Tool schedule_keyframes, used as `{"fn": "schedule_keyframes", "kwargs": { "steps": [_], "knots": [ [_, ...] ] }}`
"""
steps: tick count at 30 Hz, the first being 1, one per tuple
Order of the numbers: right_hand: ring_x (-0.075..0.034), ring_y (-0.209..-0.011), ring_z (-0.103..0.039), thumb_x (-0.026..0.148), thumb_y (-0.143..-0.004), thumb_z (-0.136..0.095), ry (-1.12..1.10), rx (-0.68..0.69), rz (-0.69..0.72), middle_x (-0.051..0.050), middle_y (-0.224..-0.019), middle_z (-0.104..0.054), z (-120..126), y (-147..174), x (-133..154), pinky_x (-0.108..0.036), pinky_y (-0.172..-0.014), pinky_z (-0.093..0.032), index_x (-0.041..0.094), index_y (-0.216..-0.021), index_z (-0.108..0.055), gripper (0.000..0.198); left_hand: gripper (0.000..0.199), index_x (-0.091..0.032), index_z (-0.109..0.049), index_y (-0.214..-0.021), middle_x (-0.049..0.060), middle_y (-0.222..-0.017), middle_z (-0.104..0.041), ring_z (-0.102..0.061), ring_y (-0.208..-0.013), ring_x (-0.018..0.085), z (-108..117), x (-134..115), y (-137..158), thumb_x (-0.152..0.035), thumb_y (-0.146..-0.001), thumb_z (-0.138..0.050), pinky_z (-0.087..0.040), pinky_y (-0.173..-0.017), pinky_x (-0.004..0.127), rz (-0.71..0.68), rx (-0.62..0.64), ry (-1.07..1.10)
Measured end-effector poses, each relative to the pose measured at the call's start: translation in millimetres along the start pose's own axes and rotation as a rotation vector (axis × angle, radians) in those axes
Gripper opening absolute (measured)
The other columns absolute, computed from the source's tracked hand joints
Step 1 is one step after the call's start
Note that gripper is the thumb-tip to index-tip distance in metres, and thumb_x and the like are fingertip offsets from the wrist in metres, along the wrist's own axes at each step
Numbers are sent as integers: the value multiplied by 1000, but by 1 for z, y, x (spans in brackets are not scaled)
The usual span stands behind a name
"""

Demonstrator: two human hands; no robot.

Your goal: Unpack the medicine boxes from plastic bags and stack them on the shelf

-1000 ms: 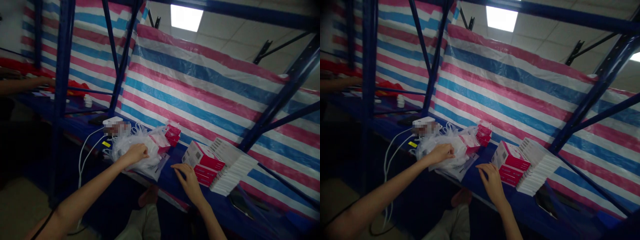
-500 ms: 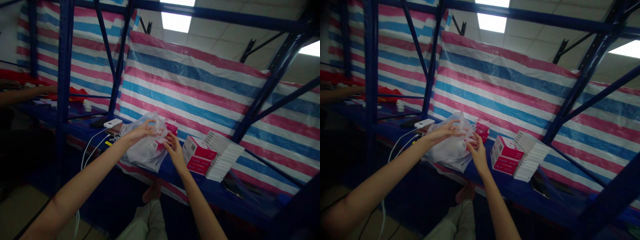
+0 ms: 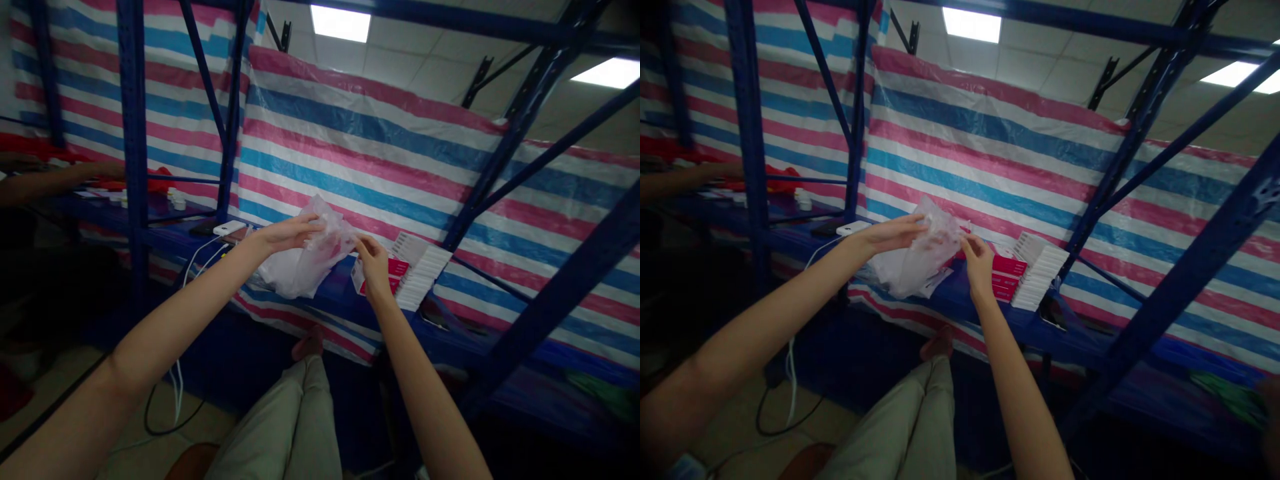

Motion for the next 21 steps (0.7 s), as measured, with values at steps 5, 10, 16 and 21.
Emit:
{"fn": "schedule_keyframes", "kwargs": {
  "steps": [5, 10, 16, 21],
  "knots": [
    [-15, -63, -55, 40, -72, -56, 129, -40, 34, -2, -73, -64, 22, 3, -3, -26, -60, -41, 16, -81, -65, 27, 22, -15, -60, -88, 4, -88, -64, -61, -75, 11, 21, -7, -9, -31, -74, -65, -46, -66, 22, -47, -131, -23],
    [-12, -49, -53, 42, -67, -62, 86, -16, -90, 0, -61, -61, 44, 1, -22, -24, -51, -39, 16, -73, -63, 27, 15, -15, -60, -82, 2, -82, -65, -60, -63, 8, 50, -9, -14, -24, -72, -67, -44, -55, 17, -92, -337, 54],
    [-8, -41, -52, 34, -61, -67, -197, -62, -361, 5, -51, -55, 57, -2, -54, -18, -40, -34, 17, -62, -56, 21, 9, -14, -59, -75, -2, -62, -60, -50, -41, 4, 84, 5, -16, -19, -72, -66, -37, -41, 16, -48, -507, 71],
    [-7, -38, -48, 21, -73, -53, -426, -169, -640, 5, -49, -56, 56, -12, -86, -17, -39, -38, 18, -63, -53, 10, 15, -13, -57, -90, 0, -64, -60, -57, -53, 8, 100, 21, -28, -25, -81, -57, -46, -58, 18, 21, -619, 203]
  ]
}}
Point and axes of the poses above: each hand's wrist, its own y-axis away from the middle knuckle, its own z-axis out of the back of the hand, x = y × z, the point moved 4 cm from there along -y, towards the middle knuckle
